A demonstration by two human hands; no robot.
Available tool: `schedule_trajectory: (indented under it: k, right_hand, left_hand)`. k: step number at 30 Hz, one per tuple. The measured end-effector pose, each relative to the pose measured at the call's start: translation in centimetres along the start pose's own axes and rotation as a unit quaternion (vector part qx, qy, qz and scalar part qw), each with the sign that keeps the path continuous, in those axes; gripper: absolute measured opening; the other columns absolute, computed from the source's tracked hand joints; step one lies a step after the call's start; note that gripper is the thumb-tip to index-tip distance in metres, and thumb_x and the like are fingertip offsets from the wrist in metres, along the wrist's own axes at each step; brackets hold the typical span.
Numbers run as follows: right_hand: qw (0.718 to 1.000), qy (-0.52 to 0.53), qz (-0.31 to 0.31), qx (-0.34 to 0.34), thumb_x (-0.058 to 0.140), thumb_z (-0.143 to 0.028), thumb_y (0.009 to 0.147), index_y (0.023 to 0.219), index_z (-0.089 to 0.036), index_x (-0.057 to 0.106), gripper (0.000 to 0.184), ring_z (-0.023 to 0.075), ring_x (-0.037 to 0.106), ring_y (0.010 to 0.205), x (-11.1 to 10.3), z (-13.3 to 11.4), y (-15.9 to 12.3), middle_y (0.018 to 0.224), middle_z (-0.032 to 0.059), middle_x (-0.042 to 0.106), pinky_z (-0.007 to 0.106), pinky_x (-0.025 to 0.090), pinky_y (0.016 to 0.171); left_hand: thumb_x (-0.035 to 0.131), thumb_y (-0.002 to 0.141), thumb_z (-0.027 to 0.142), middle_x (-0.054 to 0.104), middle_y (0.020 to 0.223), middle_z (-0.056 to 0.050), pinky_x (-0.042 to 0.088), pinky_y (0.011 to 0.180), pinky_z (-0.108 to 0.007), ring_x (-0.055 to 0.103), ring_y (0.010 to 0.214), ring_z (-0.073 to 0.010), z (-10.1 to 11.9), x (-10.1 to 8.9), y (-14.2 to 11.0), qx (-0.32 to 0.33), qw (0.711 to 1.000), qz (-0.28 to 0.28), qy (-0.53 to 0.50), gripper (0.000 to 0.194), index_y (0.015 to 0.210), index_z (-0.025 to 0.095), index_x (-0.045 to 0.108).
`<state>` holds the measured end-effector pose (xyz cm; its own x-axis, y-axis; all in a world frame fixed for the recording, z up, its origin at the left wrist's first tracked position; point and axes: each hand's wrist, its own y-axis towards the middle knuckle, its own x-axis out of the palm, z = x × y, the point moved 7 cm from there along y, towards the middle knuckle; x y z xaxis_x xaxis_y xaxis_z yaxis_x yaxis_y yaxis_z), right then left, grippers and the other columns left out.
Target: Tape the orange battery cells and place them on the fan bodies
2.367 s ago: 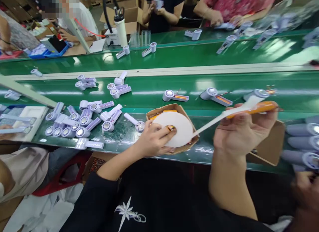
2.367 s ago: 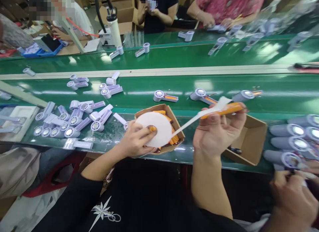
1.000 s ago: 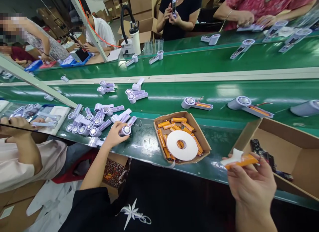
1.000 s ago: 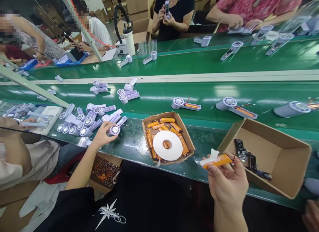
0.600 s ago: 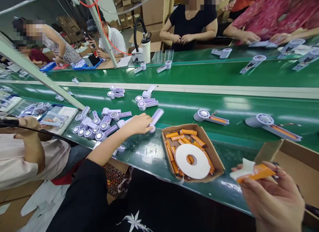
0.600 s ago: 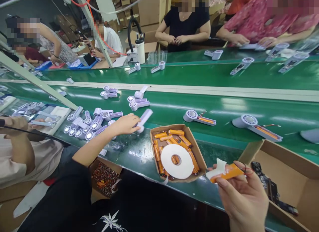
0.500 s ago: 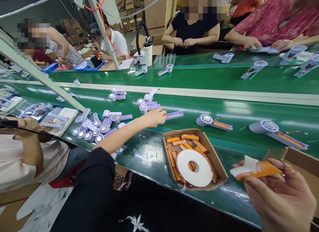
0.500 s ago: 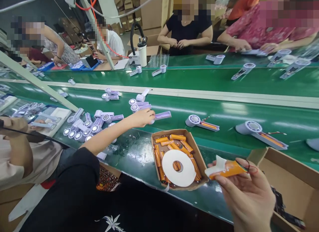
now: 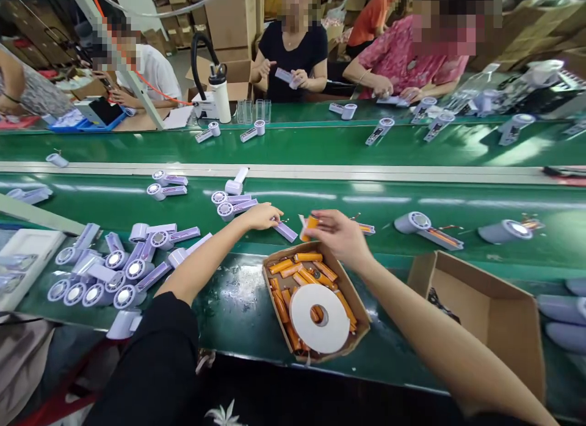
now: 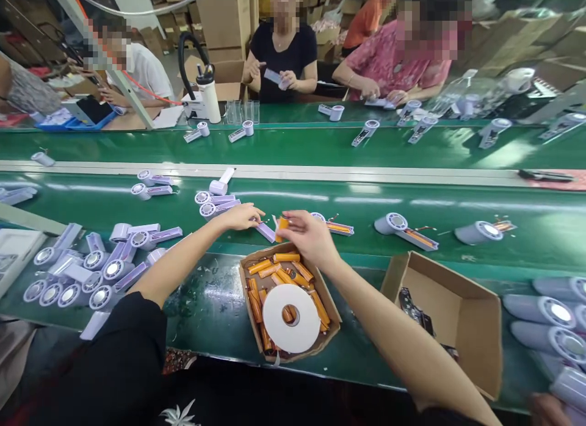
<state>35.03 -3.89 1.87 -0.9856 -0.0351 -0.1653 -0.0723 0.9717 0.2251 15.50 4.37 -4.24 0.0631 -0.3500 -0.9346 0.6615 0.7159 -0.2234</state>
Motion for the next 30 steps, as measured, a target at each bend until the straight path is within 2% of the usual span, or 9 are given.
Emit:
schedule_trajectory:
  k: [3,8,15,19,21,23,25,27,30]
  right_hand:
    - [0.981,-0.162,-0.109,-0.006,0.082,-0.042,0.084,0.113,-0.023,0.072,0.036,0.0244,0.081,0.087,3.4,2.7,3.1,0.090,0.0039,0.082,0.039,0.067,0.087]
    - [0.856,-0.458,-0.237,0.012,0.068,-0.036,0.099,0.130,-0.024,0.067,0.033,0.0261,0.079,0.103,5.7,5.4,4.1,0.109,0.0085,0.083,0.034,0.060,0.090]
    - [0.762,-0.550,-0.342,0.007,0.065,-0.042,0.101,0.136,-0.022,0.071,0.041,0.0388,0.078,0.102,8.4,5.9,3.7,0.109,0.0214,0.080,0.048,0.057,0.089]
    - [0.733,-0.567,-0.375,0.021,0.064,-0.042,0.101,0.130,-0.018,0.076,0.040,0.0403,0.077,0.105,9.0,4.8,4.3,0.110,0.0240,0.080,0.052,0.057,0.093]
    - [0.760,-0.546,-0.352,0.020,0.059,-0.045,0.104,0.135,-0.022,0.074,0.041,0.0365,0.076,0.114,7.1,2.8,3.3,0.115,0.0190,0.080,0.050,0.056,0.100]
    - [0.846,-0.471,-0.250,-0.011,0.054,-0.044,0.106,0.138,-0.026,0.071,0.040,0.0307,0.073,0.121,3.6,-0.3,0.8,0.123,0.0127,0.080,0.046,0.054,0.108]
    - [0.929,-0.352,-0.094,-0.063,0.053,-0.042,0.107,0.135,-0.026,0.072,0.037,0.0273,0.074,0.120,-0.8,-3.4,-3.9,0.125,0.0092,0.080,0.043,0.056,0.108]
    - [0.960,-0.266,0.003,-0.084,0.060,-0.043,0.104,0.124,-0.026,0.076,0.031,0.0258,0.078,0.106,-4.2,-4.5,-10.1,0.116,0.0072,0.082,0.041,0.062,0.098]
    - [0.976,-0.197,0.076,-0.052,0.069,-0.041,0.099,0.109,-0.025,0.079,0.021,0.0229,0.080,0.083,-6.9,-3.4,-18.0,0.100,0.0063,0.084,0.037,0.066,0.080]
  left_hand:
    - [0.055,0.102,0.026,0.076,0.119,-0.008,0.049,0.104,-0.035,0.065,0.117,-0.0242,-0.3,-0.4,-0.1,-0.051,0.997,0.047,-0.019,0.023,0.112,0.023,0.075]
    - [0.048,0.108,0.028,0.072,0.123,-0.010,0.050,0.098,-0.031,0.066,0.117,-0.0228,0.4,0.1,-0.8,-0.099,0.988,0.107,-0.046,0.027,0.124,0.022,0.069]
    - [0.046,0.110,0.032,0.070,0.132,-0.011,0.051,0.094,-0.031,0.068,0.117,-0.0238,1.8,0.9,-1.4,-0.150,0.977,0.130,-0.082,0.032,0.130,0.022,0.069]
    - [0.047,0.109,0.028,0.072,0.132,-0.012,0.051,0.098,-0.035,0.067,0.119,-0.0248,2.3,-0.5,-1.3,-0.151,0.976,0.128,-0.096,0.030,0.126,0.020,0.070]
    - [0.045,0.108,0.021,0.071,0.132,-0.016,0.048,0.106,-0.042,0.066,0.121,-0.0273,3.7,-1.5,-1.9,-0.142,0.976,0.136,-0.097,0.031,0.126,0.016,0.069]
    - [0.042,0.107,0.019,0.069,0.135,-0.017,0.043,0.114,-0.048,0.064,0.124,-0.0281,6.2,-2.2,-3.6,-0.100,0.977,0.159,-0.097,0.033,0.130,0.017,0.066]
    - [0.049,0.108,0.030,0.069,0.137,-0.013,0.041,0.117,-0.048,0.063,0.126,-0.0272,10.5,-1.9,-6.4,0.028,0.979,0.181,-0.091,0.031,0.133,0.021,0.064]
    - [0.065,0.100,0.048,0.070,0.136,-0.011,0.042,0.117,-0.047,0.061,0.128,-0.0293,15.8,0.1,-10.1,0.221,0.964,0.138,-0.059,0.042,0.133,0.023,0.065]
    - [0.081,0.086,0.052,0.068,0.137,-0.012,0.042,0.118,-0.051,0.058,0.130,-0.0359,20.2,3.6,-13.8,0.300,0.952,0.061,0.019,0.054,0.127,0.019,0.070]
